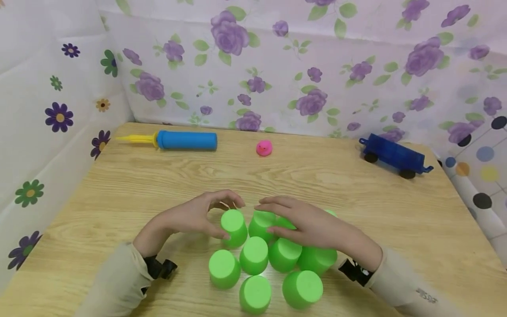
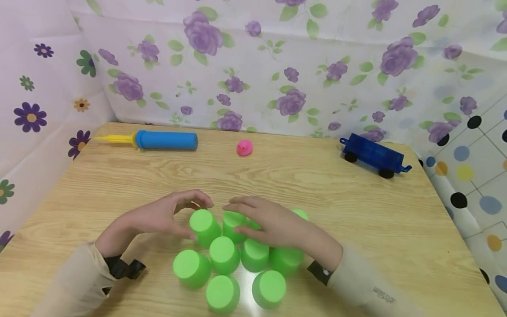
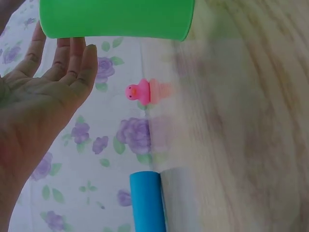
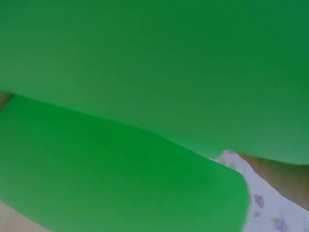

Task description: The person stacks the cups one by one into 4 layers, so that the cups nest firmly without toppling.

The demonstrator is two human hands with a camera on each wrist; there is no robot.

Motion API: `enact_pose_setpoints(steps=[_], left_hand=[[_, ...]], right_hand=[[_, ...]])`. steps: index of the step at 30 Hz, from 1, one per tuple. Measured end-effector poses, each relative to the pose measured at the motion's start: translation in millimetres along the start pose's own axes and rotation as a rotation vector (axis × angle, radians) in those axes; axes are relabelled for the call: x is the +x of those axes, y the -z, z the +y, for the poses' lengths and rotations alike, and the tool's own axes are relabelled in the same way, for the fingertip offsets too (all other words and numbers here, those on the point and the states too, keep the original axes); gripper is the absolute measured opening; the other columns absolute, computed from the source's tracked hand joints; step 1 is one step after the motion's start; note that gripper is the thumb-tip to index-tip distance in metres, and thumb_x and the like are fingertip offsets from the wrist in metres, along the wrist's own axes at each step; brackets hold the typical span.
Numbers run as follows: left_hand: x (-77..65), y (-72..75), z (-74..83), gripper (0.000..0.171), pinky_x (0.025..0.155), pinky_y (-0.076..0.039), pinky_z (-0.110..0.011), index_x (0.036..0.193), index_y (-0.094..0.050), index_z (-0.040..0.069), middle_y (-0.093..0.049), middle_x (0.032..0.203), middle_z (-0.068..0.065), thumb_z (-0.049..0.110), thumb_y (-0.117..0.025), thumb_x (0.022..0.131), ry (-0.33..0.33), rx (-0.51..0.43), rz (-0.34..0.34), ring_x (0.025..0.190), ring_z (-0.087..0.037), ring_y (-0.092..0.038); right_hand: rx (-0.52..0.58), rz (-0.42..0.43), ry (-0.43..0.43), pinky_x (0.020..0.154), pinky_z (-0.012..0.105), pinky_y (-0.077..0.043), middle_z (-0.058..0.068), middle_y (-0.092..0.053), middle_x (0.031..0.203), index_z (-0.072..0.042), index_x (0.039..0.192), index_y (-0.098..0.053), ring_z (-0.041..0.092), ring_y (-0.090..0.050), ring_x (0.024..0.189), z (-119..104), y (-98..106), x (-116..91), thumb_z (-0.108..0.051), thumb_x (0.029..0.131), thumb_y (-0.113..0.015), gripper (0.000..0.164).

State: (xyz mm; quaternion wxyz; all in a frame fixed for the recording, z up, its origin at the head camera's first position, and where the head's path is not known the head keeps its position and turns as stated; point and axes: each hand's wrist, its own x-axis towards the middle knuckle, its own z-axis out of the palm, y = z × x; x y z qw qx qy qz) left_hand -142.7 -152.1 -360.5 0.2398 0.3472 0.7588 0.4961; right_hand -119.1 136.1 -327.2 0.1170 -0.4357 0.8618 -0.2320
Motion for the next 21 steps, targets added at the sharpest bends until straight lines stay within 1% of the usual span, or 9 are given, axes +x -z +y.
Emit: enact_pose_setpoints(steps=[4, 6, 9, 11, 14, 16, 18, 21], left_hand=[[2.0, 0.1, -1.0, 0.055, 0.101, -0.037, -0.044, 0.119, -0.052, 0.015, -0.054, 0.122, -0.008, 0.014, -0.08, 0.071, -0.002, 0.046, 0.009, 0.113, -0.018, -0.049], [3.0, -0.6, -2.6, 0.054, 0.101, -0.037, -0.044, 0.119, -0.053, 0.013, -0.054, 0.121, -0.007, 0.013, -0.08, 0.072, 0.014, 0.047, 0.007, 0.113, -0.018, -0.049], [3.9, -2.0, -4.7, 0.054, 0.103, -0.035, -0.044, 0.119, -0.054, 0.011, -0.055, 0.119, -0.002, 0.012, -0.079, 0.071, 0.051, 0.033, 0.008, 0.114, -0.018, -0.049], [4.1, -1.9, -5.9, 0.054, 0.105, -0.033, -0.044, 0.118, -0.055, 0.013, -0.056, 0.118, 0.001, 0.013, -0.08, 0.071, 0.087, 0.029, 0.012, 0.115, -0.017, -0.049], [4.7, 0.5, -8.8, 0.052, 0.107, -0.032, -0.044, 0.116, -0.056, 0.018, -0.057, 0.115, 0.005, 0.017, -0.082, 0.07, 0.118, 0.031, 0.026, 0.115, -0.016, -0.05], [4.6, 3.5, -9.5, 0.051, 0.107, -0.032, -0.045, 0.114, -0.056, 0.021, -0.057, 0.114, 0.005, 0.02, -0.082, 0.071, 0.136, 0.047, 0.046, 0.115, -0.016, -0.05], [5.6, 7.2, -8.9, 0.05, 0.106, -0.034, -0.046, 0.114, -0.057, 0.02, -0.058, 0.113, 0.004, 0.02, -0.082, 0.071, 0.133, 0.069, 0.083, 0.113, -0.017, -0.052], [11.7, 12.0, -5.5, 0.051, 0.103, -0.037, -0.047, 0.115, -0.057, 0.018, -0.059, 0.114, 0.003, 0.02, -0.082, 0.071, 0.122, 0.147, 0.171, 0.112, -0.02, -0.053]], right_hand=[[-0.046, 0.026, 0.033, 0.104, 0.034, -0.039, -0.002, -0.044, 0.141, -0.02, 0.137, -0.046, 0.014, -0.041, 0.129, 5.9, -5.0, 4.1, -0.036, 0.094, -0.054, 0.046], [-0.049, 0.034, 0.042, 0.104, 0.035, -0.039, -0.001, -0.045, 0.14, -0.019, 0.136, -0.047, 0.015, -0.042, 0.128, 8.9, -7.0, 5.6, -0.035, 0.094, -0.056, 0.046], [-0.047, 0.044, 0.04, 0.103, 0.035, -0.04, 0.001, -0.047, 0.138, -0.016, 0.136, -0.048, 0.017, -0.045, 0.127, 11.1, -9.8, 7.7, -0.033, 0.093, -0.058, 0.047], [-0.05, 0.055, 0.03, 0.102, 0.036, -0.041, 0.003, -0.05, 0.135, -0.013, 0.135, -0.049, 0.019, -0.047, 0.124, 11.8, -11.6, 8.9, -0.032, 0.092, -0.06, 0.049], [-0.065, 0.071, 0.01, 0.101, 0.035, -0.043, 0.005, -0.052, 0.131, -0.01, 0.134, -0.049, 0.02, -0.05, 0.121, 11.4, -13.9, 10.7, -0.031, 0.09, -0.062, 0.051], [-0.068, 0.078, 0.004, 0.099, 0.034, -0.044, 0.005, -0.053, 0.13, -0.01, 0.134, -0.05, 0.019, -0.052, 0.119, 10.3, -15.2, 11.8, -0.031, 0.089, -0.063, 0.051], [-0.063, 0.083, 0.0, 0.098, 0.033, -0.045, 0.005, -0.053, 0.13, -0.009, 0.133, -0.05, 0.019, -0.053, 0.117, 9.1, -16.3, 12.8, -0.03, 0.089, -0.064, 0.051], [-0.061, 0.101, -0.006, 0.096, 0.032, -0.047, 0.006, -0.053, 0.129, -0.008, 0.132, -0.05, 0.02, -0.055, 0.115, 7.4, -17.1, 11.2, -0.028, 0.088, -0.065, 0.05]])
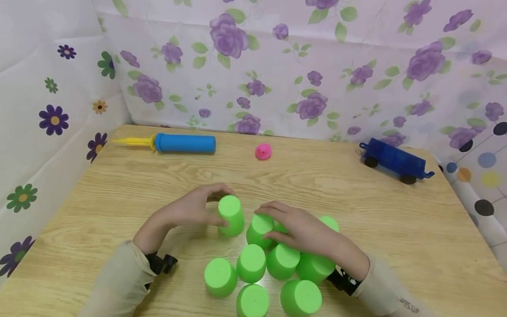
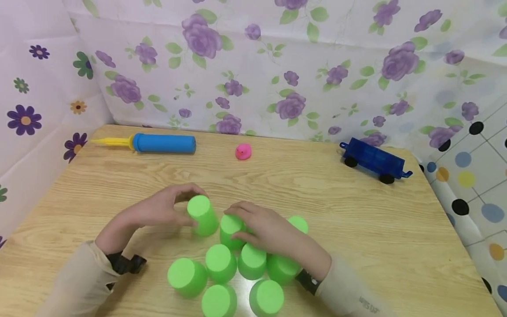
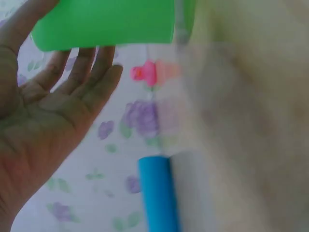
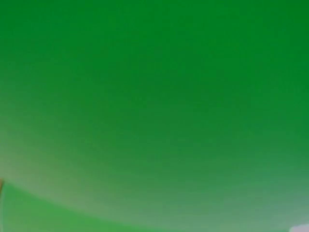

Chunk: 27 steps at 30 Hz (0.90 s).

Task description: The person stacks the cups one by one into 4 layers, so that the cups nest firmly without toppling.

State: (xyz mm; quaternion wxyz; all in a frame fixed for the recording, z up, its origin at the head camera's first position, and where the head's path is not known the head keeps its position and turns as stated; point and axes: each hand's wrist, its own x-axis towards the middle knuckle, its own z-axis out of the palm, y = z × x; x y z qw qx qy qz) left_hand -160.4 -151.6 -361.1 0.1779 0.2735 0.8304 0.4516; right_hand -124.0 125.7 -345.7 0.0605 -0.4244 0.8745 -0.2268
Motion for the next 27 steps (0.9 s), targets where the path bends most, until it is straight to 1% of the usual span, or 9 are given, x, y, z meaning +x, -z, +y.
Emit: enact_pose_setpoints(steps=[4, 6, 9, 11, 12, 15, 18, 24, 27], left_hand=[[10.7, 4.0, 4.5, 0.053, 0.101, -0.04, -0.046, 0.118, -0.057, 0.015, -0.059, 0.116, 0.0, 0.019, -0.082, 0.071, 0.015, 0.056, 0.143, 0.113, -0.023, -0.051], [17.7, 6.2, 5.8, 0.054, 0.101, -0.04, -0.046, 0.119, -0.056, 0.014, -0.059, 0.116, -0.001, 0.019, -0.082, 0.072, 0.033, 0.034, 0.197, 0.113, -0.024, -0.051], [27.1, 9.1, 4.2, 0.055, 0.101, -0.039, -0.048, 0.122, -0.055, 0.015, -0.057, 0.119, -0.003, 0.021, -0.08, 0.073, 0.075, -0.016, 0.259, 0.115, -0.026, -0.05], [31.1, 10.1, 1.9, 0.056, 0.101, -0.038, -0.05, 0.123, -0.053, 0.014, -0.056, 0.121, -0.005, 0.021, -0.08, 0.074, 0.11, -0.049, 0.296, 0.116, -0.028, -0.049], [32.1, 10.0, 0.3, 0.056, 0.1, -0.039, -0.05, 0.124, -0.053, 0.015, -0.055, 0.122, -0.005, 0.021, -0.079, 0.075, 0.133, -0.065, 0.312, 0.117, -0.029, -0.048], [36.0, 10.6, -5.1, 0.057, 0.099, -0.04, -0.049, 0.126, -0.052, 0.014, -0.053, 0.125, -0.007, 0.021, -0.079, 0.076, 0.173, -0.105, 0.338, 0.117, -0.03, -0.047], [38.4, 9.0, -10.6, 0.058, 0.097, -0.041, -0.049, 0.127, -0.051, 0.014, -0.053, 0.126, -0.007, 0.022, -0.078, 0.076, 0.2, -0.132, 0.341, 0.117, -0.031, -0.047], [42.1, 8.0, -16.0, 0.061, 0.097, -0.042, -0.049, 0.13, -0.049, 0.014, -0.052, 0.128, -0.007, 0.024, -0.078, 0.077, 0.191, -0.135, 0.342, 0.117, -0.032, -0.047], [44.3, 5.6, -18.4, 0.06, 0.098, -0.041, -0.049, 0.129, -0.049, 0.014, -0.052, 0.127, -0.007, 0.024, -0.078, 0.077, 0.187, -0.139, 0.333, 0.117, -0.032, -0.047]], right_hand=[[-0.023, 0.019, -0.006, 0.098, 0.035, -0.045, 0.007, -0.055, 0.126, -0.007, 0.129, -0.052, 0.021, -0.053, 0.116, -3.0, -1.3, -0.8, -0.028, 0.087, -0.066, 0.05], [-0.032, 0.027, -0.016, 0.103, 0.038, -0.041, 0.007, -0.056, 0.125, -0.007, 0.128, -0.053, 0.022, -0.051, 0.118, -3.8, -1.1, -0.4, -0.027, 0.086, -0.067, 0.049], [-0.03, 0.041, -0.026, 0.108, 0.041, -0.032, 0.007, -0.056, 0.125, -0.006, 0.127, -0.054, 0.023, -0.051, 0.119, -4.5, -1.3, 0.6, -0.027, 0.085, -0.068, 0.049], [-0.021, 0.051, -0.029, 0.111, 0.043, -0.027, 0.007, -0.056, 0.125, -0.006, 0.127, -0.055, 0.024, -0.051, 0.12, -5.0, -2.0, 0.9, -0.026, 0.085, -0.068, 0.049], [-0.013, 0.053, -0.028, 0.111, 0.043, -0.026, 0.007, -0.056, 0.125, -0.006, 0.127, -0.055, 0.024, -0.051, 0.12, -5.2, -2.9, 0.9, -0.026, 0.085, -0.068, 0.049], [-0.001, 0.052, -0.035, 0.111, 0.044, -0.026, 0.007, -0.057, 0.126, -0.007, 0.128, -0.055, 0.026, -0.05, 0.122, -4.5, -3.4, 1.5, -0.026, 0.085, -0.067, 0.049], [0.004, 0.047, -0.031, 0.111, 0.044, -0.026, 0.007, -0.057, 0.127, -0.007, 0.129, -0.054, 0.027, -0.049, 0.123, -3.7, -4.6, 0.4, -0.027, 0.086, -0.067, 0.049], [-0.068, 0.064, 0.007, 0.111, 0.042, -0.028, 0.006, -0.055, 0.13, -0.007, 0.131, -0.052, 0.025, -0.049, 0.124, -0.6, -7.0, -2.0, -0.029, 0.088, -0.065, 0.05], [-0.076, 0.062, 0.014, 0.111, 0.04, -0.027, 0.006, -0.054, 0.131, -0.007, 0.132, -0.051, 0.024, -0.048, 0.124, 1.3, -7.1, -3.4, -0.028, 0.088, -0.065, 0.05]])
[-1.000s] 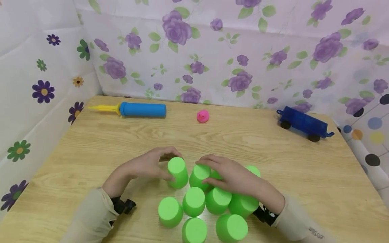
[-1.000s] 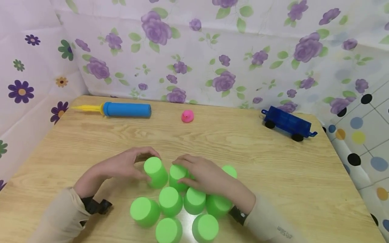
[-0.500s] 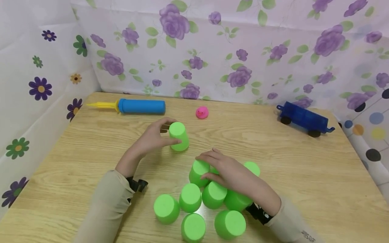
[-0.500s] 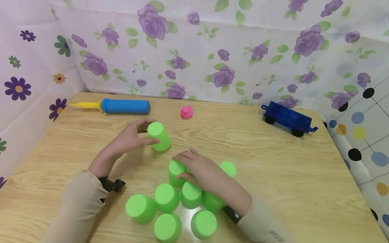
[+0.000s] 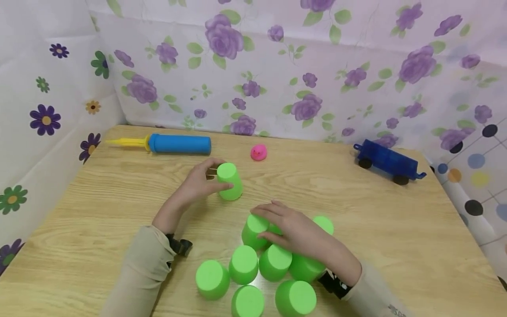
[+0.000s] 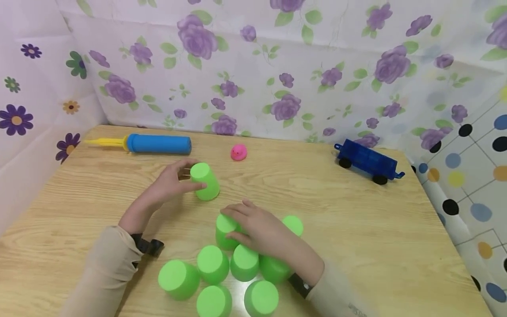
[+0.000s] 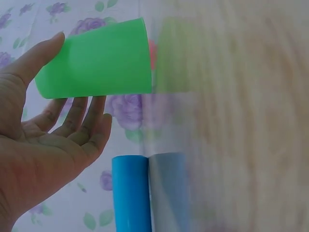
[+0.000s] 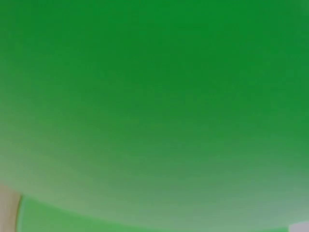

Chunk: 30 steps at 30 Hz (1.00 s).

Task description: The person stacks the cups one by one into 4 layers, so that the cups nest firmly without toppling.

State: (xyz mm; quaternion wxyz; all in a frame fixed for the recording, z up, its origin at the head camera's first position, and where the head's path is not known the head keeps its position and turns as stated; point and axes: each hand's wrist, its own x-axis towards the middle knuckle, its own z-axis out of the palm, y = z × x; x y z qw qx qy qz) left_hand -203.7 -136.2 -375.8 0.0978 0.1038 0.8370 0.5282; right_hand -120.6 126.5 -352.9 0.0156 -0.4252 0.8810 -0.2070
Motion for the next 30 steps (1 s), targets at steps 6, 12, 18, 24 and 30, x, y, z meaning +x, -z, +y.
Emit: enact_pose_setpoints(steps=[6, 12, 18, 24, 30], left_hand=[[-1.3, -3.4, -2.5, 0.061, 0.1, -0.038, -0.052, 0.129, -0.05, 0.013, -0.053, 0.127, -0.01, 0.022, -0.079, 0.076, 0.013, 0.03, -0.063, 0.119, -0.033, -0.045], [-0.2, -4.4, 2.2, 0.061, 0.1, -0.038, -0.055, 0.131, -0.047, 0.012, -0.051, 0.131, -0.011, 0.021, -0.077, 0.078, -0.006, 0.078, -0.028, 0.123, -0.037, -0.044], [0.0, -3.6, 5.1, 0.065, 0.1, -0.038, -0.054, 0.135, -0.042, 0.009, -0.047, 0.135, -0.014, 0.023, -0.074, 0.081, -0.012, 0.16, 0.007, 0.124, -0.039, -0.044], [-3.2, 6.3, 6.4, 0.081, 0.105, -0.031, -0.057, 0.142, -0.028, 0.011, -0.037, 0.142, -0.014, 0.025, -0.076, 0.079, -0.023, 0.086, -0.077, 0.131, -0.037, -0.035], [-18.3, 33.1, 19.9, 0.091, 0.109, -0.021, -0.058, 0.147, -0.012, 0.018, -0.022, 0.15, -0.012, 0.032, -0.073, 0.081, -0.011, 0.078, -0.093, 0.139, -0.034, -0.02]], right_hand=[[0.033, 0.004, -0.021, 0.11, 0.042, -0.029, 0.007, -0.055, 0.13, -0.008, 0.131, -0.052, 0.026, -0.048, 0.124, -4.3, -6.1, -3.9, -0.028, 0.088, -0.065, 0.05], [0.024, 0.014, -0.047, 0.11, 0.04, -0.03, 0.006, -0.055, 0.129, -0.01, 0.132, -0.052, 0.023, -0.049, 0.123, -6.0, -4.4, -4.7, -0.03, 0.088, -0.065, 0.051], [0.012, 0.024, -0.029, 0.11, 0.04, -0.03, 0.006, -0.056, 0.128, -0.009, 0.132, -0.051, 0.02, -0.05, 0.121, -4.8, -2.7, -3.3, -0.031, 0.088, -0.065, 0.051], [-0.016, 0.034, 0.011, 0.109, 0.042, -0.031, 0.002, -0.057, 0.128, -0.011, 0.132, -0.052, 0.018, -0.053, 0.118, 1.3, -2.7, 0.5, -0.035, 0.088, -0.064, 0.051], [0.001, 0.051, 0.038, 0.104, 0.04, -0.038, -0.002, -0.059, 0.126, -0.014, 0.129, -0.054, 0.018, -0.053, 0.118, 7.9, 2.2, 1.5, -0.038, 0.087, -0.064, 0.05]])
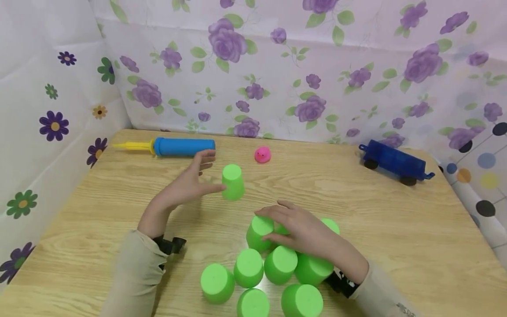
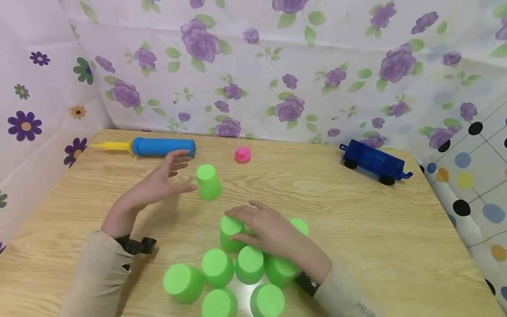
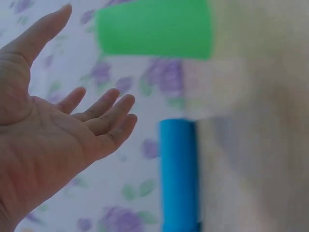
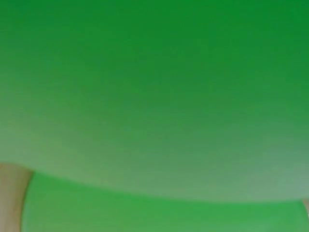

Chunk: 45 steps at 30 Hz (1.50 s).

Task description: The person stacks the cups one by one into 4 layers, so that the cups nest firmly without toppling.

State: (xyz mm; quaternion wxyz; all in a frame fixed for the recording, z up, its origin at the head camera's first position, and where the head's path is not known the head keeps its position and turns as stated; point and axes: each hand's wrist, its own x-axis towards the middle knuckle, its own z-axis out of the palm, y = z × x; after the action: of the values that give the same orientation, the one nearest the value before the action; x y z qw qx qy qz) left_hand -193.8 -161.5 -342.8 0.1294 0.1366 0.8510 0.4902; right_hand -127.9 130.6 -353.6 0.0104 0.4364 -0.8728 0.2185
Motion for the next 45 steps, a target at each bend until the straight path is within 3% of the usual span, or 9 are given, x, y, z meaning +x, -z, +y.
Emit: enact_pose_setpoints(steps=[4, 7, 13, 20, 23, 29, 34, 39, 45], left_hand=[[-19.1, 16.6, 17.6, 0.082, 0.111, -0.02, -0.053, 0.146, -0.021, 0.015, -0.029, 0.148, -0.01, 0.035, -0.07, 0.083, -0.072, 0.101, 0.036, 0.137, -0.032, -0.025], [-34.3, 20.0, 32.0, 0.072, 0.109, -0.025, -0.052, 0.14, -0.033, 0.015, -0.038, 0.143, -0.006, 0.036, -0.07, 0.083, -0.138, 0.16, 0.017, 0.132, -0.029, -0.034], [-59.4, -5.7, 59.2, 0.056, 0.096, -0.044, -0.045, 0.129, -0.05, 0.019, -0.055, 0.126, 0.003, 0.034, -0.073, 0.08, -0.287, 0.25, -0.141, 0.114, -0.018, -0.052], [-87.5, -45.7, 66.6, 0.054, 0.092, -0.047, -0.034, 0.124, -0.055, 0.023, -0.056, 0.119, 0.014, 0.048, -0.07, 0.079, -0.253, 0.402, -0.247, 0.108, -0.007, -0.053], [-93.1, -56.8, 66.9, 0.052, 0.094, -0.046, -0.033, 0.123, -0.056, 0.022, -0.055, 0.118, 0.016, 0.047, -0.07, 0.079, -0.276, 0.402, -0.283, 0.109, -0.005, -0.053], [-109.3, -82.6, 71.4, 0.054, 0.094, -0.047, -0.031, 0.128, -0.055, 0.02, -0.052, 0.124, 0.014, 0.042, -0.07, 0.082, -0.295, 0.391, -0.281, 0.112, -0.007, -0.053], [-114.7, -91.9, 71.9, 0.057, 0.093, -0.048, -0.033, 0.132, -0.052, 0.02, -0.047, 0.132, 0.009, 0.035, -0.072, 0.081, -0.266, 0.421, -0.297, 0.116, -0.011, -0.052], [-112.1, -94.8, 69.4, 0.063, 0.095, -0.047, -0.038, 0.135, -0.048, 0.023, -0.042, 0.14, 0.003, 0.036, -0.074, 0.079, -0.264, 0.499, -0.272, 0.123, -0.017, -0.047], [-112.3, -98.8, 69.8, 0.059, 0.097, -0.046, -0.038, 0.136, -0.049, 0.015, -0.045, 0.139, 0.0, 0.029, -0.071, 0.083, -0.263, 0.526, -0.256, 0.126, -0.016, -0.045]], right_hand=[[0.036, 0.034, -0.028, 0.099, 0.036, -0.044, -0.002, -0.059, 0.126, -0.014, 0.129, -0.055, 0.017, -0.053, 0.117, 0.0, 10.9, -0.4, -0.037, 0.085, -0.067, 0.051], [0.041, 0.092, -0.028, 0.096, 0.036, -0.046, -0.001, -0.061, 0.123, -0.013, 0.127, -0.055, 0.017, -0.056, 0.114, 0.2, 20.8, -2.2, -0.034, 0.083, -0.07, 0.051], [-0.003, 0.155, 0.031, 0.087, 0.035, -0.052, 0.002, -0.063, 0.118, -0.011, 0.125, -0.056, 0.017, -0.061, 0.107, 5.3, 46.4, -6.9, -0.029, 0.08, -0.075, 0.052], [0.09, 0.131, 0.04, 0.087, 0.032, -0.052, 0.001, -0.061, 0.12, -0.009, 0.126, -0.055, 0.015, -0.059, 0.106, 24.6, 69.7, 6.7, -0.022, 0.08, -0.075, 0.051], [0.129, 0.119, -0.004, 0.087, 0.031, -0.052, 0.002, -0.06, 0.121, -0.009, 0.127, -0.055, 0.016, -0.058, 0.108, 39.1, 72.0, 17.4, -0.022, 0.082, -0.074, 0.051], [0.14, 0.047, -0.087, 0.089, 0.032, -0.051, 0.004, -0.06, 0.121, -0.008, 0.127, -0.055, 0.017, -0.057, 0.109, 72.0, 58.1, 42.9, -0.026, 0.084, -0.071, 0.049], [0.185, -0.017, -0.122, 0.087, 0.029, -0.052, 0.004, -0.06, 0.122, -0.008, 0.126, -0.056, 0.017, -0.057, 0.111, 90.1, 38.2, 60.5, -0.025, 0.084, -0.071, 0.048], [0.232, -0.035, -0.097, 0.084, 0.032, -0.054, 0.006, -0.061, 0.12, -0.003, 0.125, -0.056, 0.02, -0.058, 0.11, 92.6, 31.0, 69.6, -0.023, 0.083, -0.072, 0.049], [0.259, -0.051, -0.074, 0.083, 0.034, -0.054, 0.009, -0.062, 0.118, -0.001, 0.123, -0.057, 0.023, -0.059, 0.109, 88.1, 25.8, 74.6, -0.019, 0.082, -0.073, 0.048]])
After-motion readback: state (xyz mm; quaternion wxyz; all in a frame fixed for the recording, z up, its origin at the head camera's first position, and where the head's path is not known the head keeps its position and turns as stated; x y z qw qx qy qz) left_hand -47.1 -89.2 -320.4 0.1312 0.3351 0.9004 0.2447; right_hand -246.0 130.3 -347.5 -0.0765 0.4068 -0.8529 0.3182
